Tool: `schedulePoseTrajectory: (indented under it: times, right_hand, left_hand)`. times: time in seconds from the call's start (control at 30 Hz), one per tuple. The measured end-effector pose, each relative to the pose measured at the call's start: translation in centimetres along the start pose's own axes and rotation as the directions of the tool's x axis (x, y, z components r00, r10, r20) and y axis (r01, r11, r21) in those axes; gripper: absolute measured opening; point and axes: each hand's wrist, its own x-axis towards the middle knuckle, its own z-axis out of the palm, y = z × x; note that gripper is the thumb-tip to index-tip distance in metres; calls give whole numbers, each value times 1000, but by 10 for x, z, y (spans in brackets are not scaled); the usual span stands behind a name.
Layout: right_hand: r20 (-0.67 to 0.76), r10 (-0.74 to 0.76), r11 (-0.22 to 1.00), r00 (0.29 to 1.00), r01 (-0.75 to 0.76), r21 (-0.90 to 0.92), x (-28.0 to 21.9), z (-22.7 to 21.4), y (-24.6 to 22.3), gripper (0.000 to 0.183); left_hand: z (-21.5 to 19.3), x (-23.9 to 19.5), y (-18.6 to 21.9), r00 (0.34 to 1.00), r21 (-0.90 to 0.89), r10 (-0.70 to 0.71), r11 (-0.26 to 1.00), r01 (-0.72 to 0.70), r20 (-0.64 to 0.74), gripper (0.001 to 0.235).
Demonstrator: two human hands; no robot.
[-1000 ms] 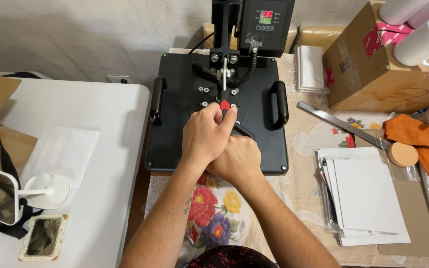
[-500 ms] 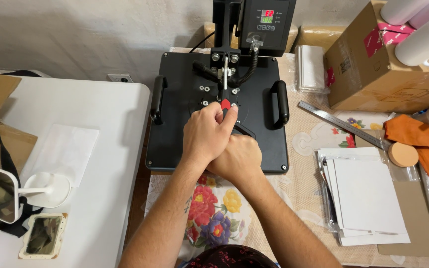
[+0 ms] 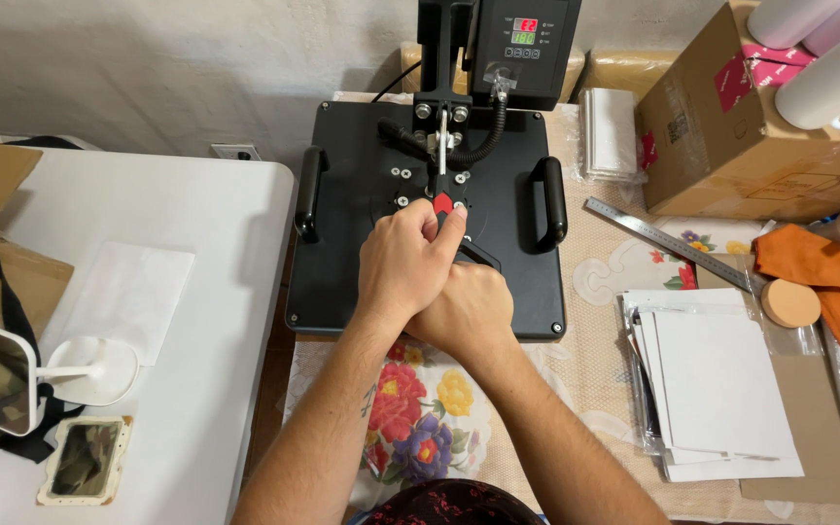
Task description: Preparing a substrate and using a heat press machine for printing.
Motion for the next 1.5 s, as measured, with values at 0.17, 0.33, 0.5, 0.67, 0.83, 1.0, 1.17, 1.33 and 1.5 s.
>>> schedulePoseTrajectory:
  times: [0.17, 0.33, 0.5, 0.67, 0.83, 1.0, 1.17, 1.33, 1.5]
  right_hand:
    - [-8, 0, 1000, 1000, 0, 6, 1, 1, 0, 25]
    - [2, -13, 1000, 1000, 13, 1, 1, 0, 0, 25]
    - [1, -13, 1000, 1000, 13, 8, 2, 0, 1, 26]
    - [-6, 13, 1000, 1000, -13, 7, 1, -1, -1, 26]
    - [-7, -10, 1000, 1000, 10, 14, 3, -3, 0, 27]
    - [-19, -4, 1000, 1000, 4, 11, 6, -8, -1, 22]
    - [-38, 19, 1000, 999, -20, -4, 6, -6, -3, 21]
    - [-36, 54, 999, 998, -54, -6, 3, 4, -1, 22]
    - [-23, 30, 1000, 999, -30, 7, -1, 9, 2, 23]
  left_hand:
    - [0, 1, -1, 1000, 7, 2, 1000, -2, -2, 52]
    - [0, -1, 0, 1000, -8, -5, 1000, 5, 1, 53]
    - [-1, 0, 0, 1000, 1, 3, 1000, -3, -1, 52]
    - [0, -1, -1, 1000, -17, 4, 1000, -5, -11, 52]
    - [-1, -1, 1, 1000, -2, -11, 1000, 11, 10, 53]
    - [-1, 1, 0, 1000, 4, -18, 1000, 18, 13, 54]
    - [-1, 2, 0, 1000, 2, -11, 1000, 11, 16, 53]
    - [1, 3, -1, 1000, -4, 5, 1000, -5, -15, 54]
    - [2, 4, -1, 1000, 3, 2, 1000, -2, -25, 55]
